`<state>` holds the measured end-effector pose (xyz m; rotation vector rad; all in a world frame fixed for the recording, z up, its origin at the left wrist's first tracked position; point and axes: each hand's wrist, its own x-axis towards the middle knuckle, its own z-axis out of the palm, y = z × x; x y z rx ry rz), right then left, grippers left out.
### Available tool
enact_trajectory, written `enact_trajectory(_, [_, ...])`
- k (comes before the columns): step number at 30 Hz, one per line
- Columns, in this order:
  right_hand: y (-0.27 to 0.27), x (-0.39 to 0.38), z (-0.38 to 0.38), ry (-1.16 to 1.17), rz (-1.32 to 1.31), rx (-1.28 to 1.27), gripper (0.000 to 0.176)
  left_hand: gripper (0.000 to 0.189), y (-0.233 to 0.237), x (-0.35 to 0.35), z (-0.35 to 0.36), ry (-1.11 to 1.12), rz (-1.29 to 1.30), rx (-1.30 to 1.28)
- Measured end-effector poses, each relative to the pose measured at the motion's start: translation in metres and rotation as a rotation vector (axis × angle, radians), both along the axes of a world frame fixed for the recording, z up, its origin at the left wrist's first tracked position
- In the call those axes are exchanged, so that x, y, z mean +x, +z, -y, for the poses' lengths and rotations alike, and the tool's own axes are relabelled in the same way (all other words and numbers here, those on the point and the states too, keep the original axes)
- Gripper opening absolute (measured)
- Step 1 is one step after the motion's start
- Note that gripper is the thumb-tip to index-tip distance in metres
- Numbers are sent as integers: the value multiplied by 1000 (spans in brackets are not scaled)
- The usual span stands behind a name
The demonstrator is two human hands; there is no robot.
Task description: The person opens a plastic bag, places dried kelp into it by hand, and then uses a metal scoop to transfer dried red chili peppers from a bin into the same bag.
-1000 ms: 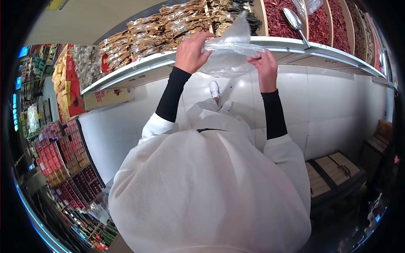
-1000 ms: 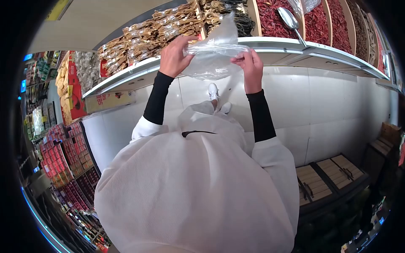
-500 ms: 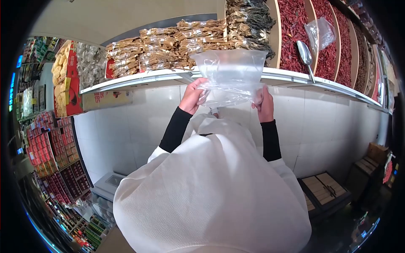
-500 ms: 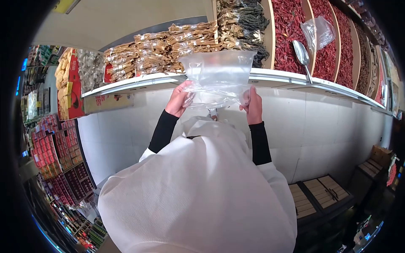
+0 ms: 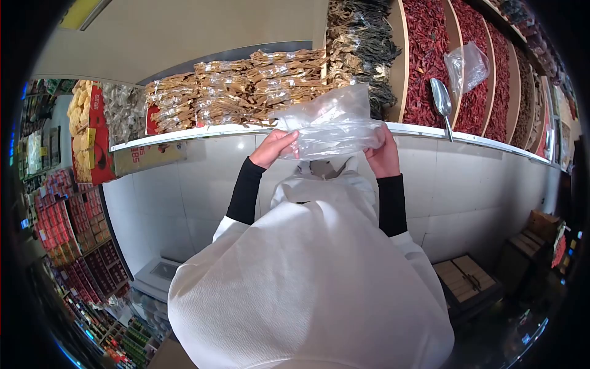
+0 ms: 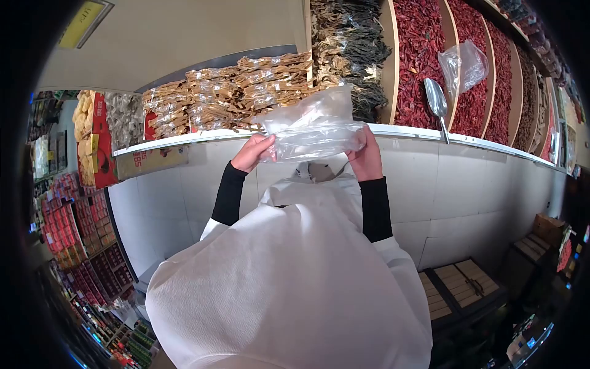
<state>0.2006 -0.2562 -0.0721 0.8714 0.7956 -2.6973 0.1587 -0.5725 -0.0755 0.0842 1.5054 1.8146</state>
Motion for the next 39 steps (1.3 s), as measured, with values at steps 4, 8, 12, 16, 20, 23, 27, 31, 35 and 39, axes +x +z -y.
enact_trajectory(4, [-26,-15,-41,113,-53,-221,15,37,13,-8,-24,-56,-239,-425])
enact_trajectory(8, [-1,-32,-66,173,-97,-128,14,57,75,0,-107,140,-918,-787])
enact_trajectory(12, [24,-49,-90,296,-3,11,15,49,83,8,-214,321,-1008,-813])
enact_trajectory(16, [14,-61,-139,454,-154,40,18,21,48,5,-251,442,-884,-872])
enact_trajectory(20, [10,-73,-170,537,-177,115,14,18,31,8,-274,621,-453,-585])
enact_trajectory(23, [4,-84,-176,587,-250,124,16,19,24,16,-288,665,-291,-405])
enact_trajectory(27, [-2,-102,-186,647,-301,250,18,24,70,13,-298,388,-870,-860])
enact_trajectory(31, [15,-110,-179,569,-413,405,12,20,48,-4,-259,255,-807,-908])
enact_trajectory(35, [77,-94,-136,47,-854,1463,14,12,40,-28,-234,571,-507,-611])
enact_trajectory(39, [92,-64,-95,242,-1094,1389,12,13,53,-36,-229,583,-547,-587])
